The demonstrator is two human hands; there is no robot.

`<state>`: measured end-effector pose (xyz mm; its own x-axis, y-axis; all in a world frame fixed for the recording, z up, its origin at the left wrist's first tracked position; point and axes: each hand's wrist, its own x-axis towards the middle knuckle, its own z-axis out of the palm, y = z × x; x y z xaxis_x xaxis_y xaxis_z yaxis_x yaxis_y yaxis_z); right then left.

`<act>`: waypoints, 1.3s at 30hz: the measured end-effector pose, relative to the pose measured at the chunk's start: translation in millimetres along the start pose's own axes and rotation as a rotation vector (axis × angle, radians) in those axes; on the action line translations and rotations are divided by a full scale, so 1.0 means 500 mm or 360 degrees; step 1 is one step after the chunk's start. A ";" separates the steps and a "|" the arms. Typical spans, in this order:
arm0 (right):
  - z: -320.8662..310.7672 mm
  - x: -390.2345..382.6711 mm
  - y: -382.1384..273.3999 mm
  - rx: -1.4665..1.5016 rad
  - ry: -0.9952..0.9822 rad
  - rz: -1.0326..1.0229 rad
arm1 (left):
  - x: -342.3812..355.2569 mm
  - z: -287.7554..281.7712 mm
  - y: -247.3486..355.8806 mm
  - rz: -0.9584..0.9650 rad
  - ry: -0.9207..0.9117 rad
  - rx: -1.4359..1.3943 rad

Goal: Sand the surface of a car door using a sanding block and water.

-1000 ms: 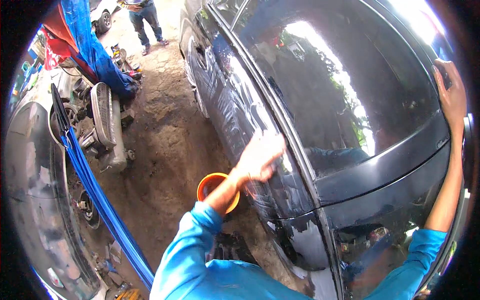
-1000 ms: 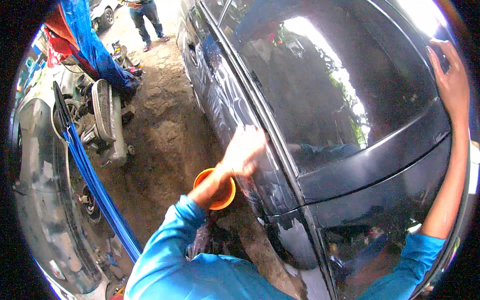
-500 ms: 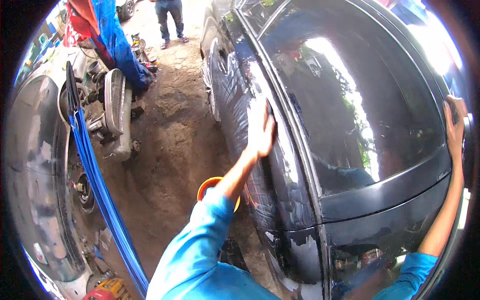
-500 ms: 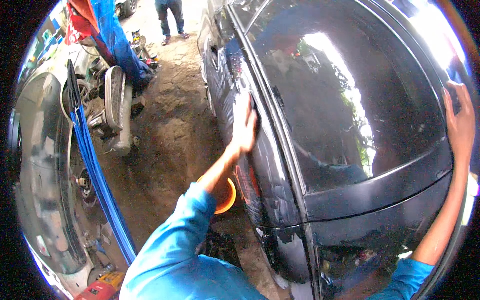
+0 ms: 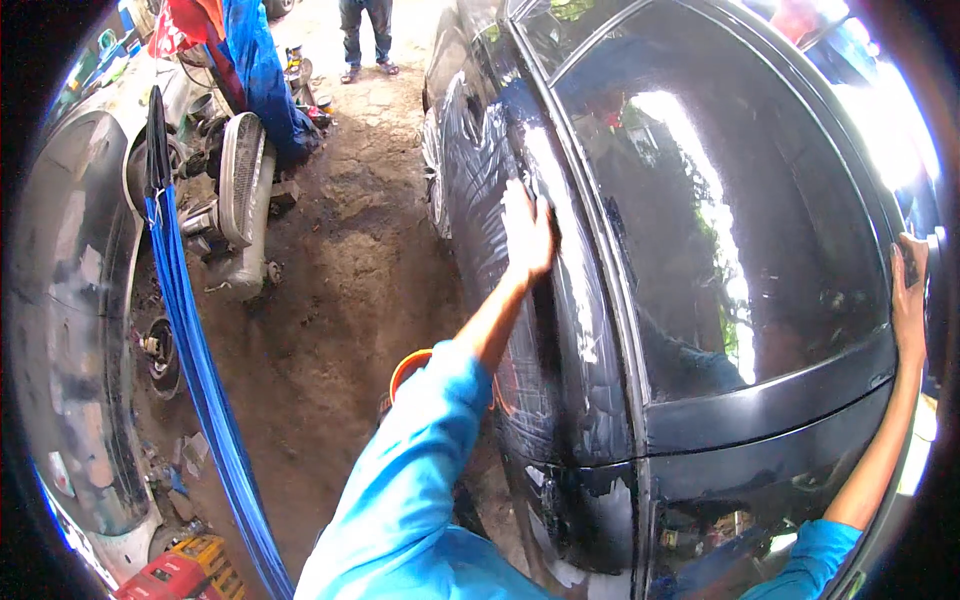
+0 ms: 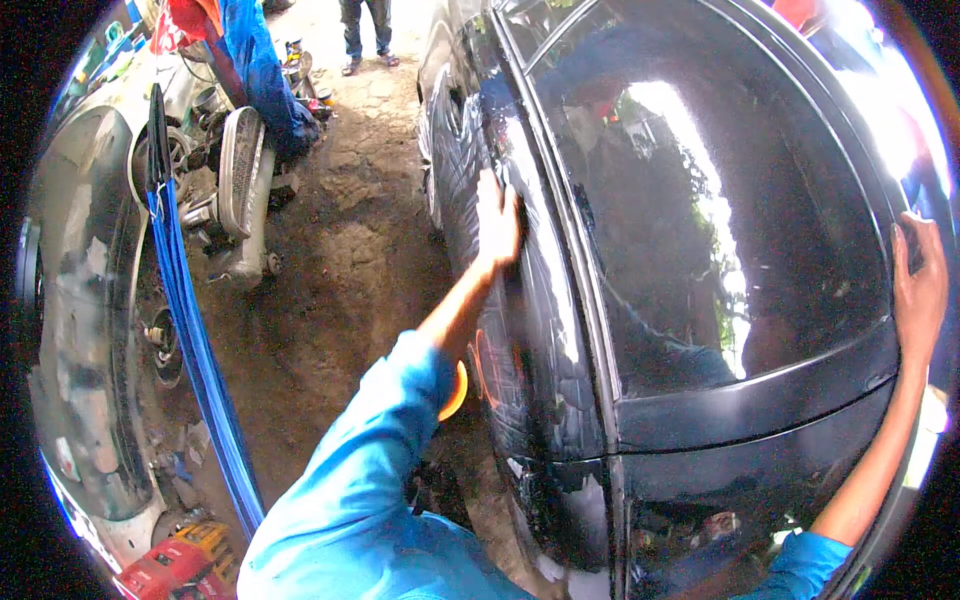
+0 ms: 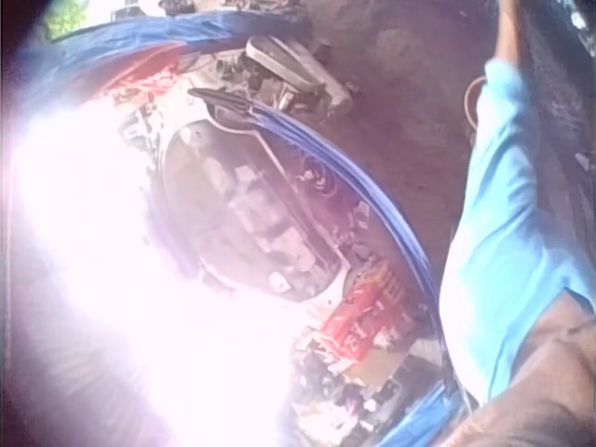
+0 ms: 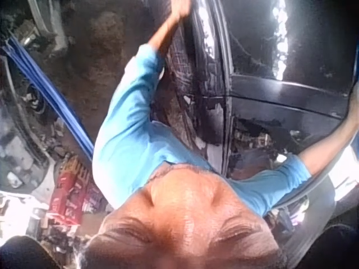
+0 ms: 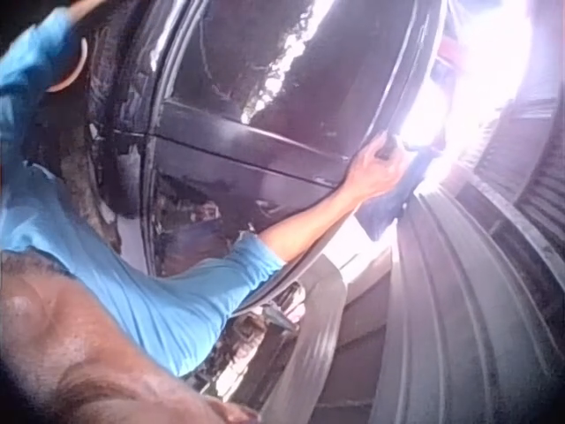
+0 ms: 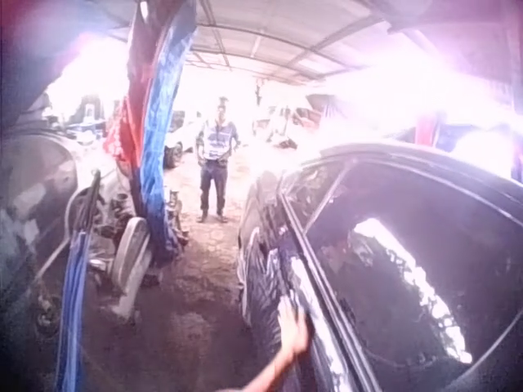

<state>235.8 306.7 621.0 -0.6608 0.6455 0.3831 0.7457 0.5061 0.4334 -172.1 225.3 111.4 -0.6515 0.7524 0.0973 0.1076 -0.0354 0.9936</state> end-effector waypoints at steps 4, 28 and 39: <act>-0.021 0.000 -0.038 -0.0239 -0.0037 0.0128 | -0.111 0.051 -0.082 0.0106 -0.0053 0.0032; 0.025 -0.056 -0.345 0.0203 0.0537 0.0103 | -0.664 -0.241 -0.020 -0.0873 -0.1703 -0.0558; 0.236 -0.408 -0.888 0.0208 -0.0793 0.0116 | -0.330 -0.905 -0.123 -0.0842 -0.0978 0.0834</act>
<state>49.7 17.9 254.0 -0.5096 0.8595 -0.0399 0.8137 0.4964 0.3025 -411.1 -194.6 60.5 -0.2212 0.8048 -0.5508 0.3317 0.5932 0.7335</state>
